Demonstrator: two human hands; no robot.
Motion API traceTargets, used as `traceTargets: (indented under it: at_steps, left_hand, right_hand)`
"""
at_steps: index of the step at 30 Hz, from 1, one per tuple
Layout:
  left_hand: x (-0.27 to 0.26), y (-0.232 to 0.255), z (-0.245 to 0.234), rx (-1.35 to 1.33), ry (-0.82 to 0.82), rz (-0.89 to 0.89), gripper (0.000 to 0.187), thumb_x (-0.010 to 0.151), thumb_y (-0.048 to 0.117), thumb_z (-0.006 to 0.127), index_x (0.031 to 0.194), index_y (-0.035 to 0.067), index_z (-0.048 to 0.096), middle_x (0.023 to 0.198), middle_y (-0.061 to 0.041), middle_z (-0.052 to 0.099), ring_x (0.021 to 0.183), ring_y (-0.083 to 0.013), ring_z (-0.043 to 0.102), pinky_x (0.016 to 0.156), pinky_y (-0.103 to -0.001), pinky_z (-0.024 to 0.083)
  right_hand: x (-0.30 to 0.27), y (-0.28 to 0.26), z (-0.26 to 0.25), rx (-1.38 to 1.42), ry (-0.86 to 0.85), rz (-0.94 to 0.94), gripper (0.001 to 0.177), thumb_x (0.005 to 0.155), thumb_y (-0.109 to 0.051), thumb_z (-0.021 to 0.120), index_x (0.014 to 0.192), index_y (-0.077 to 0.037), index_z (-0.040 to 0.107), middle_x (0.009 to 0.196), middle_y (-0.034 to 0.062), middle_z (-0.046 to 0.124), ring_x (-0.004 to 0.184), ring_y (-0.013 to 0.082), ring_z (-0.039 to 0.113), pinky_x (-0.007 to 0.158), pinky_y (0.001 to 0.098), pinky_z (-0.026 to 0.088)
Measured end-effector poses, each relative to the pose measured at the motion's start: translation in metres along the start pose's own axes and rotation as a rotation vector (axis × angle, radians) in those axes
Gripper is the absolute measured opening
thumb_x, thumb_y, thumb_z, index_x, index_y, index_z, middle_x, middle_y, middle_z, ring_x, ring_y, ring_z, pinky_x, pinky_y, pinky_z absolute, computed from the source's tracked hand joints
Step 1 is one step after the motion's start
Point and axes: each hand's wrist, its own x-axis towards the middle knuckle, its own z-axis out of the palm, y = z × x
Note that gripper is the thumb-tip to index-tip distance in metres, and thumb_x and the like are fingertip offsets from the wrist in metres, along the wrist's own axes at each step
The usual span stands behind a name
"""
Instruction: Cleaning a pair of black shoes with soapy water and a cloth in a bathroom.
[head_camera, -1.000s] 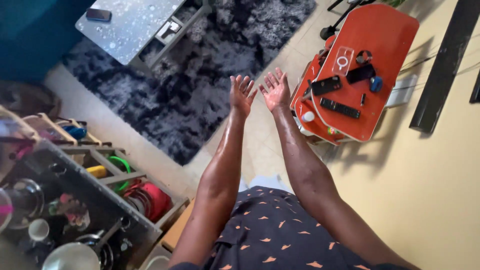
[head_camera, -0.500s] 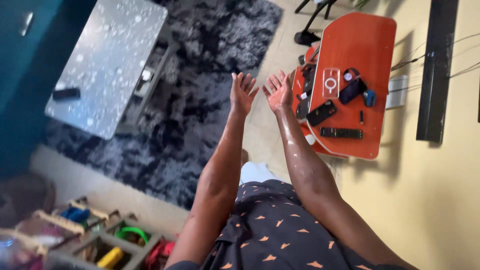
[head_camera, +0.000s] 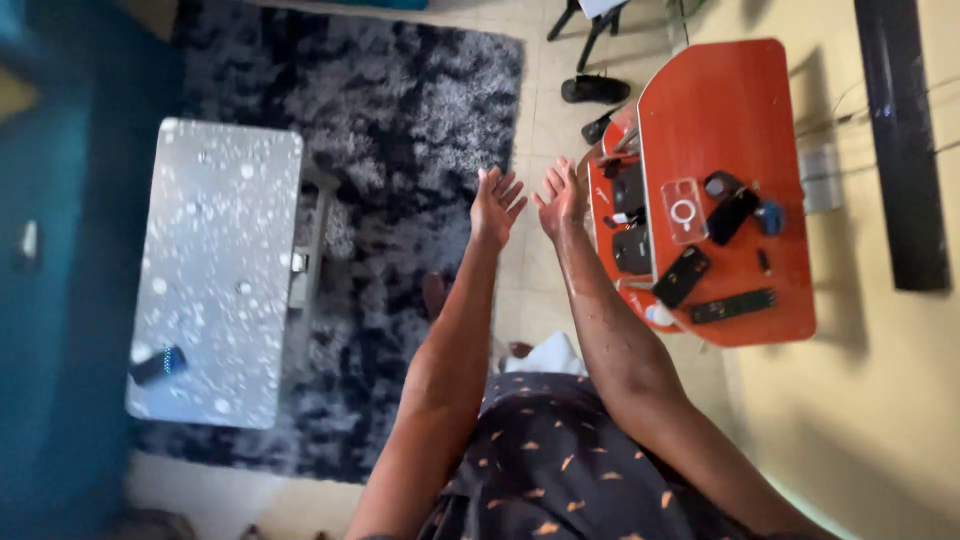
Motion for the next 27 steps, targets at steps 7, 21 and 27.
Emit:
traceTargets:
  at_steps: [7, 21, 27]
  left_hand:
    - [0.093, 0.053, -0.002, 0.213, -0.028, -0.239, 0.084, 0.096, 0.066, 0.049, 0.16, 0.015, 0.032, 0.156, -0.013, 0.048, 0.135, -0.0326, 0.053, 0.107, -0.051, 0.046]
    - [0.242, 0.079, 0.071, 0.931, -0.194, -0.222, 0.081, 0.092, 0.062, 0.053, 0.153, 0.009, 0.042, 0.156, -0.015, 0.045, 0.144, -0.0309, 0.044, 0.109, -0.05, 0.043]
    - [0.372, 0.009, 0.037, 1.345, -0.369, -0.192, 0.074, 0.097, 0.054, 0.058, 0.153, 0.007, 0.047, 0.15, -0.022, 0.056, 0.141, -0.0334, 0.055, 0.116, -0.039, 0.042]
  right_hand:
    - [0.074, 0.038, 0.022, 0.133, 0.162, -0.072, 0.08, 0.094, -0.063, 0.055, 0.16, -0.025, 0.033, 0.171, 0.013, 0.023, 0.159, 0.0284, 0.015, 0.122, 0.0599, 0.018]
    - [0.2, 0.02, 0.031, 0.177, 0.309, -0.24, 0.069, 0.096, -0.045, 0.061, 0.157, -0.021, 0.039, 0.159, 0.0088, 0.037, 0.143, 0.0316, 0.037, 0.114, 0.0617, 0.036]
    - [0.287, 0.01, 0.002, 0.013, 0.458, -0.179, 0.071, 0.093, -0.053, 0.065, 0.154, -0.021, 0.045, 0.159, 0.0019, 0.04, 0.139, 0.029, 0.041, 0.107, 0.0578, 0.042]
